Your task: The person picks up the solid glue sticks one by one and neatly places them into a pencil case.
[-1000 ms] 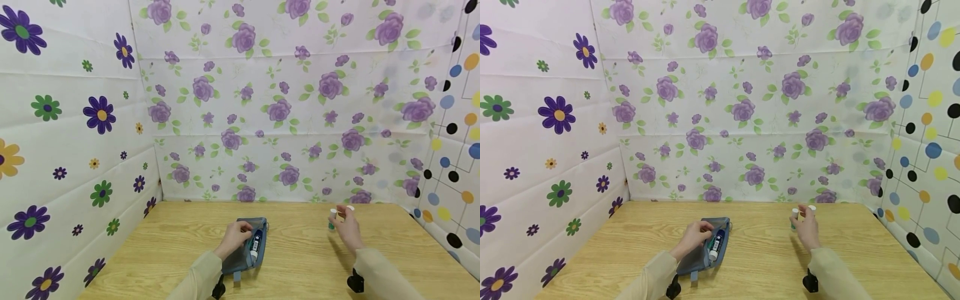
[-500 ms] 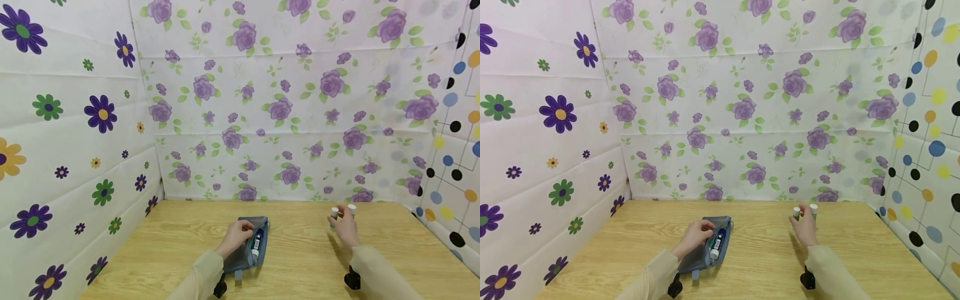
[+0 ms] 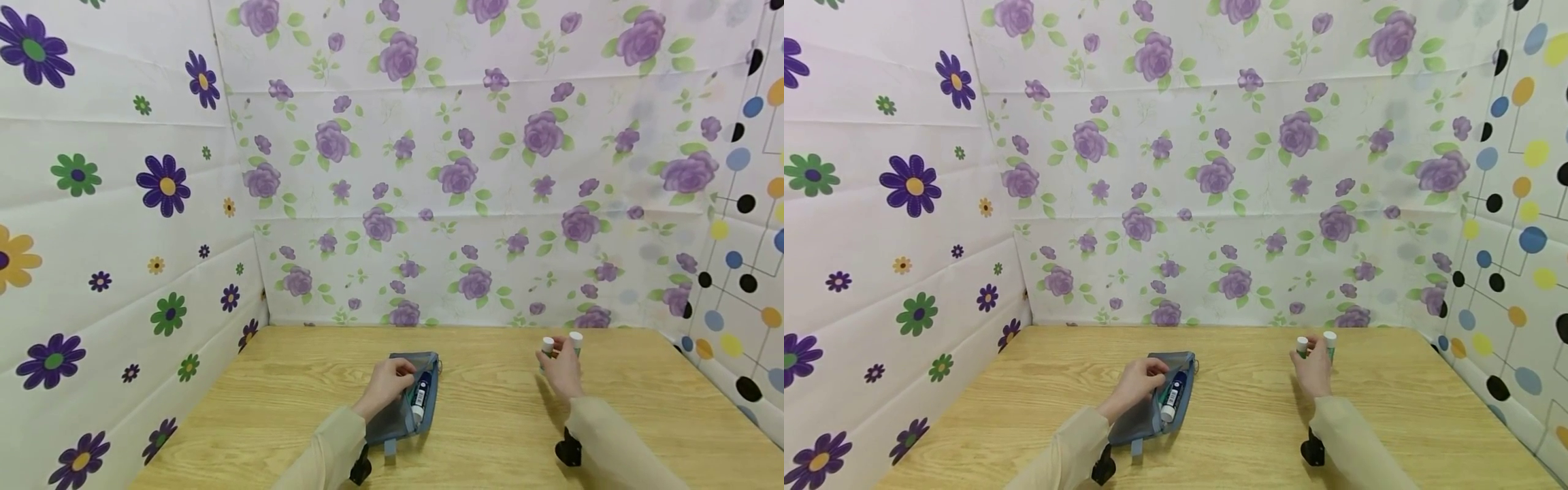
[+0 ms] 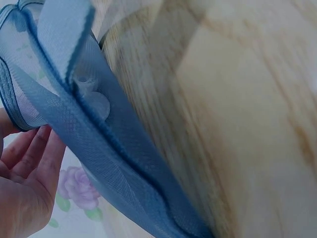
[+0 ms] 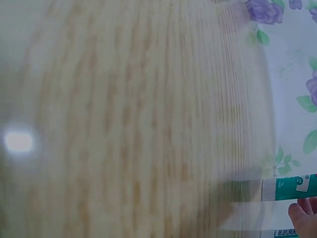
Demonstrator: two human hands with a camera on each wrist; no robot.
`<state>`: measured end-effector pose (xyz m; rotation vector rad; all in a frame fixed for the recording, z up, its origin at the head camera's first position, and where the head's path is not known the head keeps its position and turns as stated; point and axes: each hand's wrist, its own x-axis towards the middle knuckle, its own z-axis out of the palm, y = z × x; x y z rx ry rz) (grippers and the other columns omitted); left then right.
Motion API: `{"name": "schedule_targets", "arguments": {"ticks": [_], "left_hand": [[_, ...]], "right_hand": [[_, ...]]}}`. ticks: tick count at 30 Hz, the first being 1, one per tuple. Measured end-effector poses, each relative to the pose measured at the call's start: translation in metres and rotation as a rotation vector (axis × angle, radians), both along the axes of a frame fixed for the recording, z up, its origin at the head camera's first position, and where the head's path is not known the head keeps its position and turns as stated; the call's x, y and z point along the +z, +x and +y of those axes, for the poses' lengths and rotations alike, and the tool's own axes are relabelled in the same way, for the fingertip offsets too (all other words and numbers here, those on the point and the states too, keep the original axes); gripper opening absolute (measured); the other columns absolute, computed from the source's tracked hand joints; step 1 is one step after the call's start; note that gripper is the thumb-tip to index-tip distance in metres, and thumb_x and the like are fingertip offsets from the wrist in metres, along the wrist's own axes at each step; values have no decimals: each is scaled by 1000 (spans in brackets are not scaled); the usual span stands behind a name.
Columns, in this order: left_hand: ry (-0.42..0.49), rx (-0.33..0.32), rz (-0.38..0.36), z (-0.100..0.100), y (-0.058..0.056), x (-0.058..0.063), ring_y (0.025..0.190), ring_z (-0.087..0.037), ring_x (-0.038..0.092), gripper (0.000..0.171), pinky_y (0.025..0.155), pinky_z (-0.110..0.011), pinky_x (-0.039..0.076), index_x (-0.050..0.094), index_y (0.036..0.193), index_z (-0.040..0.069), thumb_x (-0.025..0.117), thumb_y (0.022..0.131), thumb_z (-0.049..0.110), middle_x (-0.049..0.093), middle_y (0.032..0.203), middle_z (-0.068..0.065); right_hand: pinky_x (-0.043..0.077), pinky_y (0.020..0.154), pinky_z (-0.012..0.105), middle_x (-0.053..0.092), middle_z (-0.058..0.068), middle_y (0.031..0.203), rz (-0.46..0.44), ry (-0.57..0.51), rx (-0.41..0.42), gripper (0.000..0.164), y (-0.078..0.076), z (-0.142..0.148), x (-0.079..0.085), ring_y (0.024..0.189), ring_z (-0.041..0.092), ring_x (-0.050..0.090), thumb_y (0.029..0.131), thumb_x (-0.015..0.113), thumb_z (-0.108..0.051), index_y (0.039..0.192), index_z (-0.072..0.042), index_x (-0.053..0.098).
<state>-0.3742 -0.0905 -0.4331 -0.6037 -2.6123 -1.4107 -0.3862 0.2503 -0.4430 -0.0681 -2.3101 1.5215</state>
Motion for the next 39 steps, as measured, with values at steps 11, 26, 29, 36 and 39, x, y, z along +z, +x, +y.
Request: {"name": "schedule_targets", "arguments": {"ticks": [11,26,29,36,39], "left_hand": [[1,7,-4,-1,1,1,59,-13,53,14,43,-28,46,64,95,-1,56,83,1,57,76,1],[12,11,0,-1,0,1,62,-13,53,13,43,-28,46,65,94,2,56,84,1,57,78,0],[10,10,2,-1,0,1,63,-14,53,13,44,-29,46,64,94,1,56,84,1,57,79,0],[6,2,8,-2,2,1,62,-14,53,14,43,-28,46,64,95,-1,56,84,1,57,78,-1],[4,2,8,-1,1,1,61,-14,53,14,43,-27,46,64,95,-1,56,84,1,57,78,-1]], "right_hand": [[39,82,51,37,33,115,9,34,-49,43,-4,-1,-2,104,46,41,90,49,-1,123,15,27],[44,77,45,46,27,111,19,44,-53,36,-4,2,0,101,38,47,90,53,-7,120,10,40],[44,77,45,47,26,111,17,46,-51,35,-3,1,3,100,38,47,90,53,-7,118,9,41],[44,78,46,47,28,110,40,73,-43,36,2,-5,9,100,40,48,88,56,-6,117,10,41],[43,78,47,47,29,110,46,83,-31,37,3,-6,10,100,40,48,88,56,-6,117,11,40]]}}
